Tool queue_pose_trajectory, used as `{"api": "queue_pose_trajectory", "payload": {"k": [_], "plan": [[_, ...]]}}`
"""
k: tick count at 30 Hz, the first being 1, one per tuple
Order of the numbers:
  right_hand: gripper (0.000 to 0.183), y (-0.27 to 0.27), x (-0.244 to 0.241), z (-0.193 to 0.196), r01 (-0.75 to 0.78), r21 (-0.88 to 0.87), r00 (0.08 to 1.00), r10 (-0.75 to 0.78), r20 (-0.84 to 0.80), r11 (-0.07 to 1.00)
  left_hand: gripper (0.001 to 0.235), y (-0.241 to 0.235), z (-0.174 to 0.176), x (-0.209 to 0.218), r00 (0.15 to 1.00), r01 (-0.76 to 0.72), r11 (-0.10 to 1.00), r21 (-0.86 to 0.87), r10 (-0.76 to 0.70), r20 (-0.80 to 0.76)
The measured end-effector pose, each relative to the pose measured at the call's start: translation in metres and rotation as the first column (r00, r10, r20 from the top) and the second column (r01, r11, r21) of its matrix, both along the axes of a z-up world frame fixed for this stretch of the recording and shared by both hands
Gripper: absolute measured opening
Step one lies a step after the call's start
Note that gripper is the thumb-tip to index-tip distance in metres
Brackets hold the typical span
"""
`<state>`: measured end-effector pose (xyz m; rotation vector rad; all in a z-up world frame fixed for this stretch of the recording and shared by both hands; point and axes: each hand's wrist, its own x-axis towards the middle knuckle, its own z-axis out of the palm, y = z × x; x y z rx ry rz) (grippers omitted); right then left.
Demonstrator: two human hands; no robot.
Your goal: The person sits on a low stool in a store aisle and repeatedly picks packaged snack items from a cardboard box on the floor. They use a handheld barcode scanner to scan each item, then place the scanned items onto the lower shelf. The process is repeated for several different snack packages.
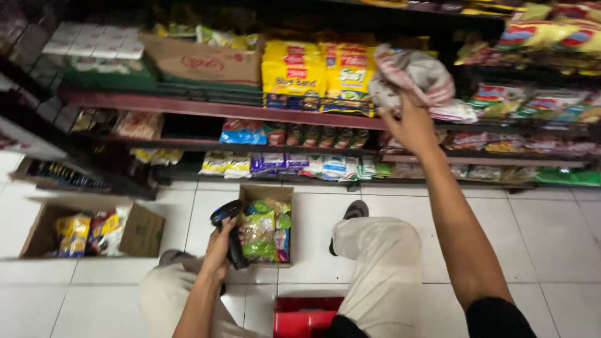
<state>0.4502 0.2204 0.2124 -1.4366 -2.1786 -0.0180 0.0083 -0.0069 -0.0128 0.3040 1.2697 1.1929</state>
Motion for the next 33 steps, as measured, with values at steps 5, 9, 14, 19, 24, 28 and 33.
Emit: {"api": "queue_pose_trajectory", "payload": {"k": [5, 9, 14, 19, 24, 28, 33], "plan": [[0.052, -0.029, -0.003, 0.015, -0.041, 0.092, 0.999, 0.039, 0.023, 0.995, 0.029, -0.009, -0.002, 0.005, 1.0, 0.0, 1.0, 0.028, 0.001, -0.019], [0.046, -0.05, 0.004, 0.022, 0.151, 0.026, 0.986, -0.152, 0.073, 0.988, 0.029, -0.009, -0.002, 0.007, 0.999, 0.025, 1.0, -0.019, -0.026, -0.043], [0.044, -0.091, -0.006, 0.054, 0.24, 0.041, 0.967, -0.243, 0.072, 0.97, 0.032, -0.011, -0.02, 0.007, 1.0, 0.027, 0.999, 0.023, -0.027, -0.009], [0.034, -0.134, -0.023, 0.034, 0.204, -0.355, 0.979, -0.193, 0.065, 0.912, 0.038, -0.009, -0.025, 0.026, 1.0, 0.012, 0.999, -0.051, -0.012, 0.002], [0.075, -0.166, -0.11, -0.096, -0.397, -0.758, 0.913, 0.136, -0.385, 0.517, 0.056, -0.002, -0.035, 0.105, 0.973, 0.21, 0.975, -0.075, -0.216, -0.075], [0.089, -0.167, -0.116, -0.195, -0.61, -0.575, 0.79, 0.364, -0.493, 0.545, 0.073, 0.005, -0.006, 0.172, 0.872, 0.489, 0.869, 0.07, -0.484, -0.082], [0.038, -0.136, -0.079, -0.213, -0.181, -0.902, 0.872, -0.361, -0.331, 0.391, 0.055, 0.026, -0.11, 0.136, 0.863, 0.497, 0.862, 0.101, -0.477, -0.166]]}}
